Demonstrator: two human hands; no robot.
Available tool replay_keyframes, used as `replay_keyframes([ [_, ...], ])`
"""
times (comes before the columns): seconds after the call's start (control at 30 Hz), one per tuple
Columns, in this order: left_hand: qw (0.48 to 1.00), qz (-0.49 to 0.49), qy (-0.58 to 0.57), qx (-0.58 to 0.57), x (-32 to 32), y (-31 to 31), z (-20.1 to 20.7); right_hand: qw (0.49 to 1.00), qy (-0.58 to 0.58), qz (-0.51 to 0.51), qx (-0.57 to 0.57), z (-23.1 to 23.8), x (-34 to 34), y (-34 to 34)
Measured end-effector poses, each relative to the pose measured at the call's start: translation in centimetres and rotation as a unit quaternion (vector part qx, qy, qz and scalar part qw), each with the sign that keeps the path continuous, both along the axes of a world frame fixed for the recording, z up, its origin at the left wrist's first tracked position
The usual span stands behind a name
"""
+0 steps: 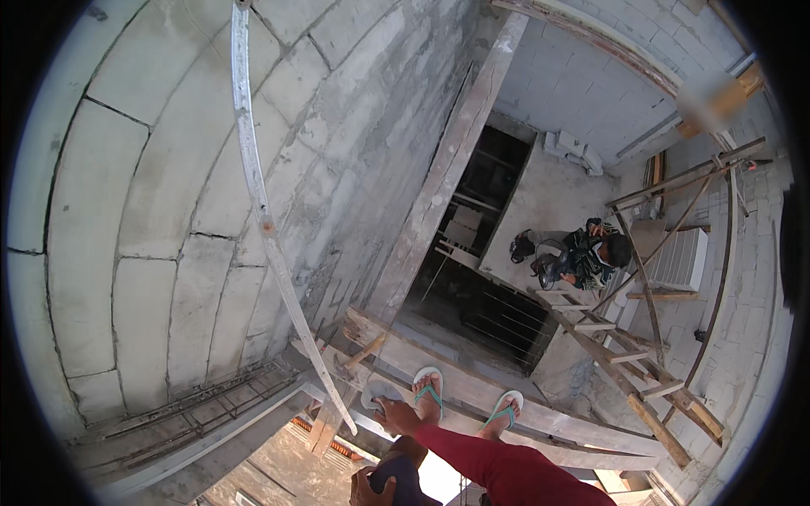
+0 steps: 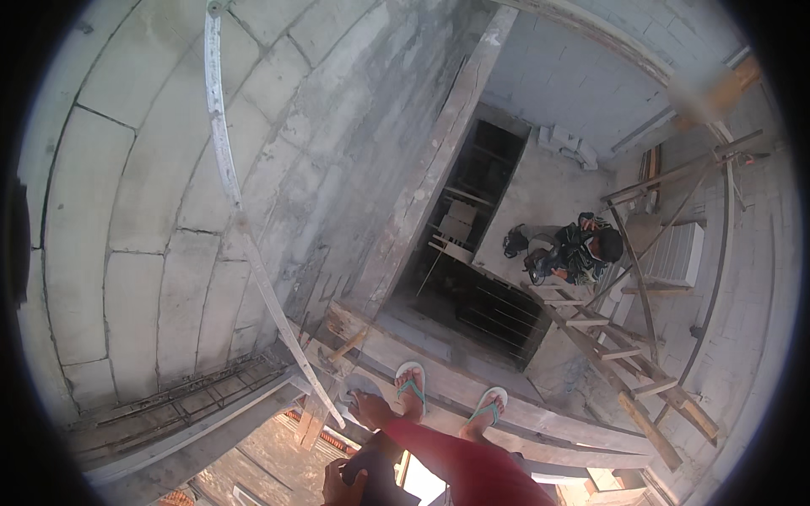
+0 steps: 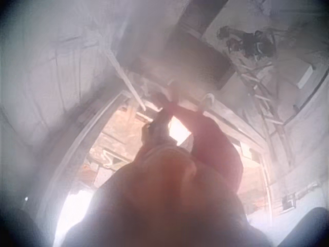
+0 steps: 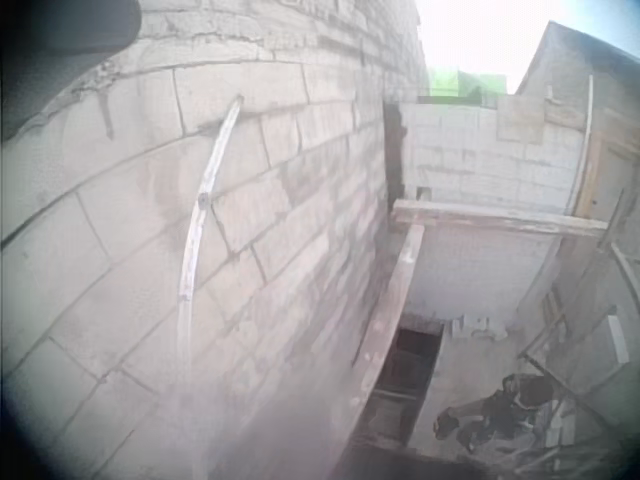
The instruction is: The person positions a long metal profile against a concrete wall and secures it using a hammer and nails. They repeatedly adjust the profile, hammer nails into the wall, and reposition the profile along the wall surface.
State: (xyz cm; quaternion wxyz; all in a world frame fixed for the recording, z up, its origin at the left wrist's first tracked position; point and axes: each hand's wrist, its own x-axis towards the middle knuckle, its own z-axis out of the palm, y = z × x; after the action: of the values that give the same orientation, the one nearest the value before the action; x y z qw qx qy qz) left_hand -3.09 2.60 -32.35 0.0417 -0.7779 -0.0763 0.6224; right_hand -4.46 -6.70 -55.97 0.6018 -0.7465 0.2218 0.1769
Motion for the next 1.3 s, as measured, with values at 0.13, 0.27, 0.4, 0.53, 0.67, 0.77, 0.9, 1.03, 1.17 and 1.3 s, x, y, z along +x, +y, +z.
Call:
replay_keyframes([
  [0.13,0.940,0.013,-0.148,-0.307,1.9,-2.8,4.4,0.992,0.036,-0.116,0.042,14.7,-1.6,-4.2],
  [0.27,0.807,0.149,-0.207,-0.533,-1.9,-3.8,7.7,0.985,0.013,-0.165,-0.049,26.2,-2.4,-8.3],
  [0.4,0.753,0.119,-0.212,-0.611,-0.4,-7.8,9.2,0.921,-0.071,-0.314,0.219,38.1,-4.4,-16.1],
  [0.53,0.724,0.333,-0.264,-0.543,1.4,-11.6,22.6,0.923,-0.117,-0.344,-0.128,43.0,-9.7,-16.6],
  [0.67,0.575,0.563,-0.022,-0.593,1.7,-9.6,22.5,0.918,-0.007,-0.396,-0.017,39.8,-17.7,-12.0],
  [0.77,0.531,0.615,0.038,-0.582,0.4,-10.5,27.7,0.768,0.035,-0.444,0.461,41.8,-20.0,-11.9],
  [0.9,0.555,0.571,0.019,-0.605,-0.9,-10.3,28.2,0.771,-0.072,-0.422,0.472,46.9,-21.3,-12.9],
  [1.03,0.616,0.542,0.074,-0.567,-1.3,-9.9,24.9,0.780,-0.118,-0.484,0.380,53.5,-26.0,-13.2],
  [1.17,0.807,0.394,0.104,-0.427,-4.5,-9.6,20.5,0.897,-0.068,-0.415,0.136,53.3,-31.7,-12.4],
  [1.3,0.927,0.151,0.047,-0.340,-4.0,-7.7,15.8,0.877,0.028,-0.446,-0.176,52.6,-37.8,-8.7],
])
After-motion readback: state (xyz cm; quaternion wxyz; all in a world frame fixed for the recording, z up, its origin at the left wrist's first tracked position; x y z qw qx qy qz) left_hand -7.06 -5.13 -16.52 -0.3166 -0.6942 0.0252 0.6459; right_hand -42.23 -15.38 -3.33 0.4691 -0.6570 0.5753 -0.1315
